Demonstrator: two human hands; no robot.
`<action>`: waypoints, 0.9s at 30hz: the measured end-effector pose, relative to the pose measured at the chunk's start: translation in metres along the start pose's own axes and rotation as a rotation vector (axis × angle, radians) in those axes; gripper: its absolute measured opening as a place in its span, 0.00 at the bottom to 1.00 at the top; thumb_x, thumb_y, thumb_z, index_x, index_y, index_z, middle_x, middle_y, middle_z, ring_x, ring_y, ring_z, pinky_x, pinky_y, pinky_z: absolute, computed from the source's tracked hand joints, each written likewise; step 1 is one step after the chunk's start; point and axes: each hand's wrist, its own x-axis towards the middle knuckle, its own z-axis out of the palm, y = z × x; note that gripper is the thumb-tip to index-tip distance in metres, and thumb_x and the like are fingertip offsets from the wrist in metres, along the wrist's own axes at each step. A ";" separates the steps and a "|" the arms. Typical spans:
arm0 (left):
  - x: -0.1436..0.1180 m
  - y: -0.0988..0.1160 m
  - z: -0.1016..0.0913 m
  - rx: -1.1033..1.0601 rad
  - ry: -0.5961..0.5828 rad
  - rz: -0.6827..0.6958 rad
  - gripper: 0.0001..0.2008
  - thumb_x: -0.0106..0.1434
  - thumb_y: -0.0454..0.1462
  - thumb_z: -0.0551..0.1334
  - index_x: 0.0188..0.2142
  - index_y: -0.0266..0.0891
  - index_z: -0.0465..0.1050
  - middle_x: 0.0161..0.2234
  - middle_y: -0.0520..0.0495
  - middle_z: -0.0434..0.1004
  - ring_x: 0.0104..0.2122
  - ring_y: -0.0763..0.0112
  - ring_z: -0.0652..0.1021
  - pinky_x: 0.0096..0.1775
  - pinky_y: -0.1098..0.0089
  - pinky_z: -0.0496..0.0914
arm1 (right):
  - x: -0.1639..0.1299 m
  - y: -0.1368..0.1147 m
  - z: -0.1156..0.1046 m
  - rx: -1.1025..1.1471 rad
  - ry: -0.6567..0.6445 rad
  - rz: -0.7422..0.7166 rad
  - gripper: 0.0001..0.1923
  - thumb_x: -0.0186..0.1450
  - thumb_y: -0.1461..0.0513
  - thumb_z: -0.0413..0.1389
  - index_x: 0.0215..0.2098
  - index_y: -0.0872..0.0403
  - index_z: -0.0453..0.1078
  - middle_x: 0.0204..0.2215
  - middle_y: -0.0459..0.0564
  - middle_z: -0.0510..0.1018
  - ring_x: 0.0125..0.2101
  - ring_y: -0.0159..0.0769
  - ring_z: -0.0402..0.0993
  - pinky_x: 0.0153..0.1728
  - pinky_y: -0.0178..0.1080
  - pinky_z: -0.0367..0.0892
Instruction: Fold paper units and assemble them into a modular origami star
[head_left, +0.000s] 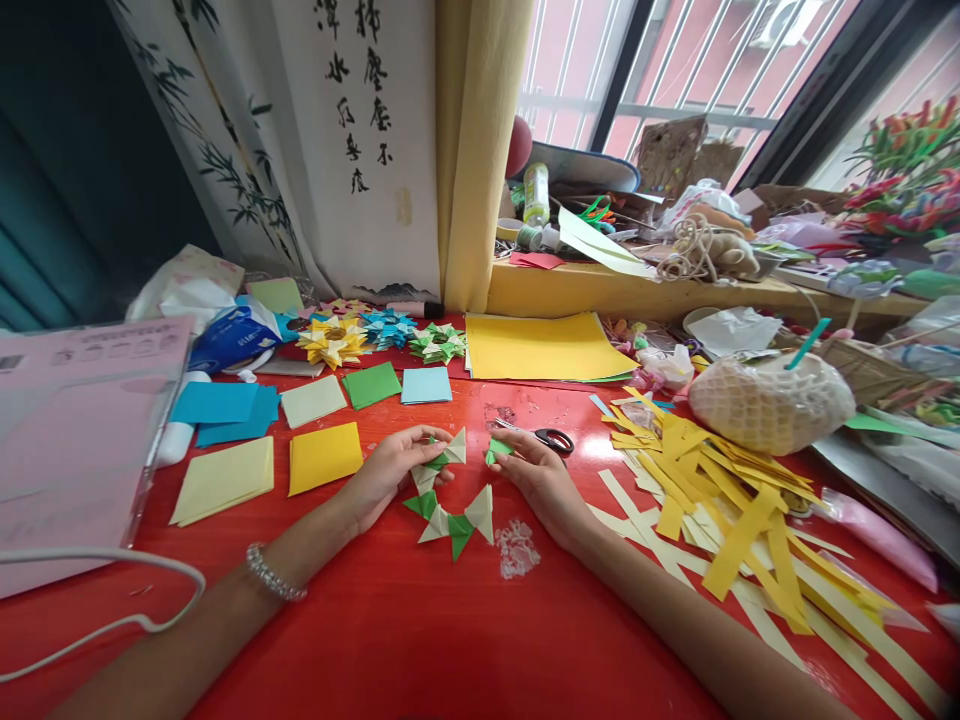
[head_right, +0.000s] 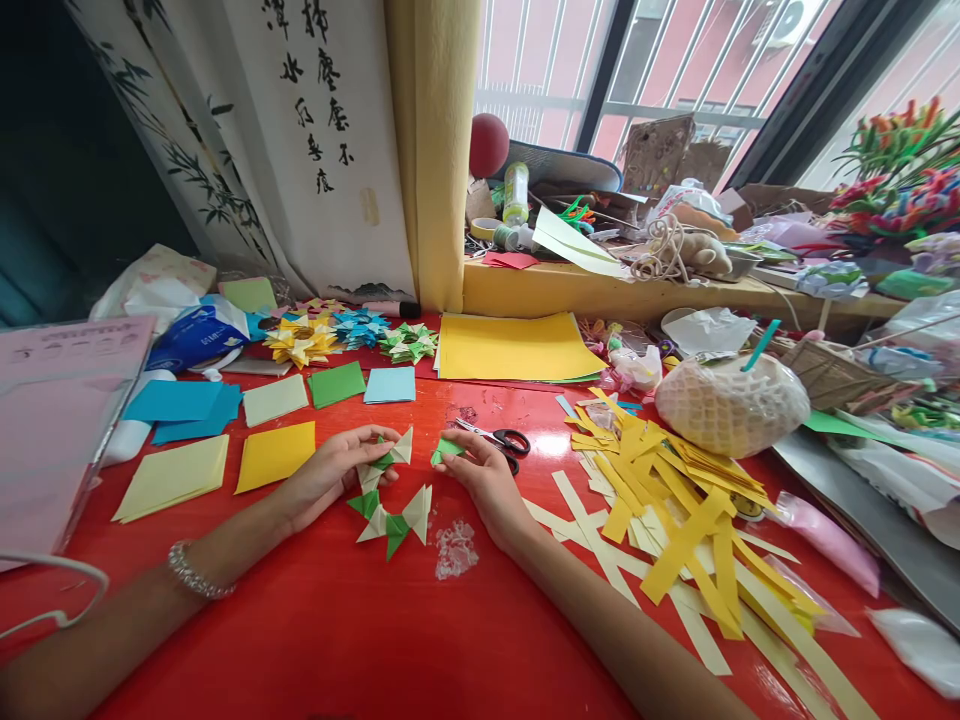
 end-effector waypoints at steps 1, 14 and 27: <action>0.000 0.000 0.000 0.014 0.001 0.000 0.12 0.52 0.38 0.64 0.36 0.37 0.68 0.27 0.52 0.72 0.26 0.73 0.76 0.29 0.74 0.69 | 0.000 0.000 0.000 -0.004 0.004 0.000 0.15 0.51 0.62 0.61 0.38 0.52 0.72 0.40 0.47 0.73 0.33 0.31 0.71 0.41 0.37 0.65; 0.005 -0.007 -0.004 0.084 -0.031 0.030 0.11 0.49 0.38 0.66 0.29 0.37 0.67 0.27 0.51 0.74 0.29 0.70 0.77 0.29 0.74 0.67 | -0.006 -0.003 0.007 -0.123 -0.122 -0.029 0.13 0.57 0.53 0.54 0.34 0.52 0.61 0.26 0.45 0.72 0.23 0.32 0.71 0.22 0.32 0.65; 0.006 -0.007 -0.004 0.042 -0.043 0.032 0.10 0.51 0.36 0.65 0.30 0.37 0.65 0.26 0.52 0.74 0.28 0.73 0.76 0.31 0.74 0.69 | -0.006 -0.006 0.007 0.026 -0.122 0.002 0.13 0.59 0.56 0.53 0.41 0.52 0.68 0.44 0.51 0.71 0.38 0.37 0.72 0.34 0.38 0.68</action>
